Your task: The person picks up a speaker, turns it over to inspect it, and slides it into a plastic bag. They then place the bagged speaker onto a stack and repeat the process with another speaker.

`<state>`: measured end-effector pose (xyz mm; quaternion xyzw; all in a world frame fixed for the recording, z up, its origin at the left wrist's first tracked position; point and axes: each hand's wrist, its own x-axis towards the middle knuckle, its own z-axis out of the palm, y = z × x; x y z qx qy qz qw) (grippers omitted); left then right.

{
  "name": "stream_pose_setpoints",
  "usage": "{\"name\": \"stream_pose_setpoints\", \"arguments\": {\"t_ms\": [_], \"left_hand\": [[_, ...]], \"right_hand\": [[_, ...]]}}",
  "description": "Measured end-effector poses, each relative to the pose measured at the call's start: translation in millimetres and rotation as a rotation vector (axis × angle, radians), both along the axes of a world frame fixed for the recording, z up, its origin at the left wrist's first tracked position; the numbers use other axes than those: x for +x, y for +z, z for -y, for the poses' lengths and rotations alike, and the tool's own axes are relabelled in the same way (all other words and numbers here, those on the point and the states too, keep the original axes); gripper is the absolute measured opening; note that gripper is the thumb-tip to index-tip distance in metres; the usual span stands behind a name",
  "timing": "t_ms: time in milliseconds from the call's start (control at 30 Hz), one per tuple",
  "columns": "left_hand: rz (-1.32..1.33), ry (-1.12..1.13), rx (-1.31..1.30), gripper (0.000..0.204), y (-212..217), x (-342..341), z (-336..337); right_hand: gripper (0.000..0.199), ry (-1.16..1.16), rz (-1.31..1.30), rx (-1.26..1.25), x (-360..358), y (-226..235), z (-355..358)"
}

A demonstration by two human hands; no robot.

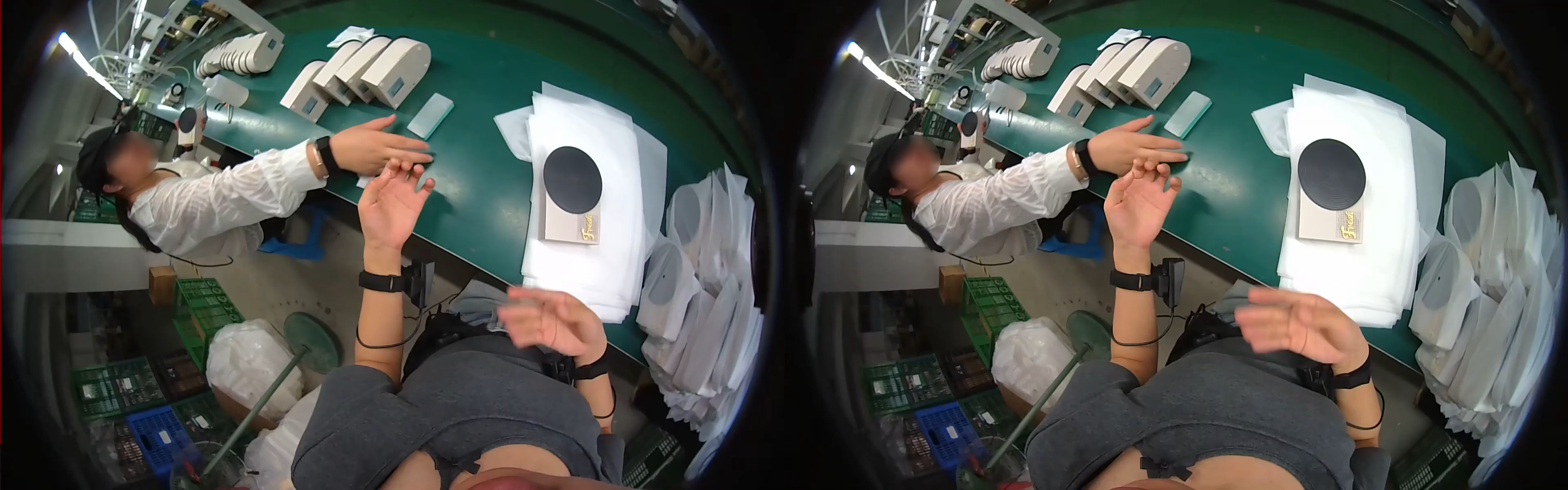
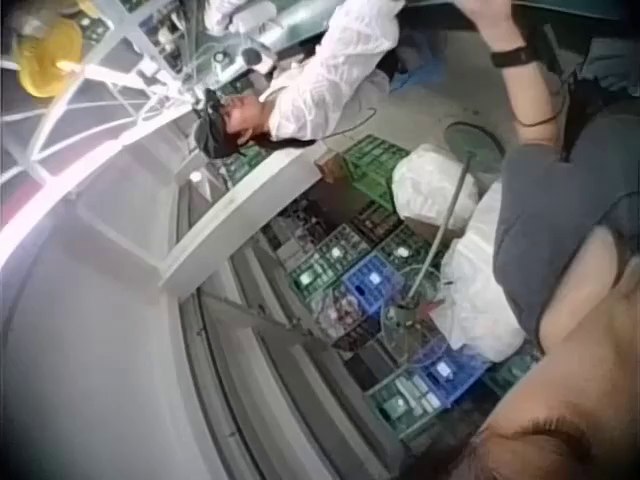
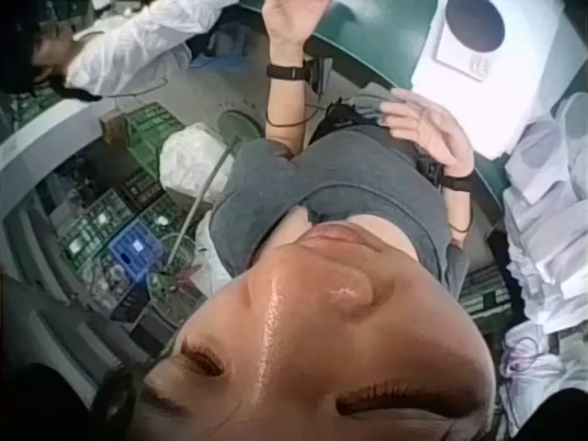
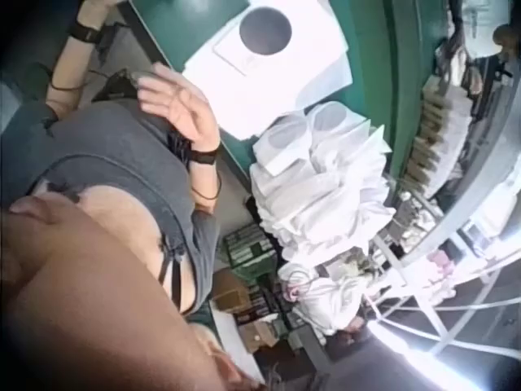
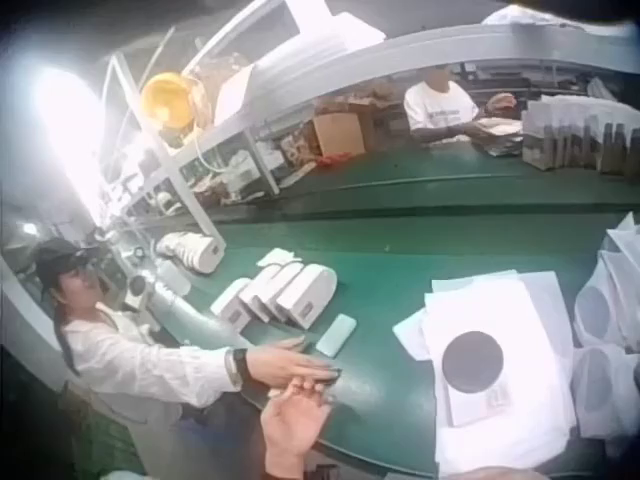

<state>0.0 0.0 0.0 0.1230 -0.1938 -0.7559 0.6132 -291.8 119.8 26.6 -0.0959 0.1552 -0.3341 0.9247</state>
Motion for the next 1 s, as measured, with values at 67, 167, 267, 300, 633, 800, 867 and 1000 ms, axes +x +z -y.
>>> {"name": "stream_pose_setpoints", "arguments": {"t_ms": [67,167,267,300,633,800,867,1000], "left_hand": [[-0.049,0.048,0.016,0.015,-3.5,7.0,0.4],[-0.102,0.108,0.073,0.012,-7.8,16.2,1.4],[-0.156,0.168,0.178,0.01,-9.0,23.5,1.1],[-0.212,0.159,0.239,0.009,-9.8,25.2,-1.8],[-0.449,0.144,0.303,0.008,-5.6,31.6,-1.9],[-0.457,0.187,0.291,0.008,-6.7,45.8,2.3],[-0.444,0.176,0.322,0.008,-13.3,49.3,6.9],[-0.308,0.121,0.32,0.011,-24.0,48.0,-1.5]], "right_hand": [[0.059,0.052,0.109,-0.141,-8.6,-12.7,3.5],[0.049,-0.04,0.112,-0.204,-8.1,-16.4,9.6],[0.042,-0.294,0.016,-0.184,-1.0,-19.9,10.7],[0.041,-0.303,0.01,-0.149,1.5,-23.7,7.3],[0.037,-0.342,-0.015,-0.062,1.8,-25.1,5.6],[0.037,-0.349,-0.011,0.003,5.2,-29.6,6.2],[0.033,-0.357,0.004,0.083,4.4,-26.5,8.2],[0.029,-0.357,-0.032,0.082,1.6,-28.1,6.2]]}}
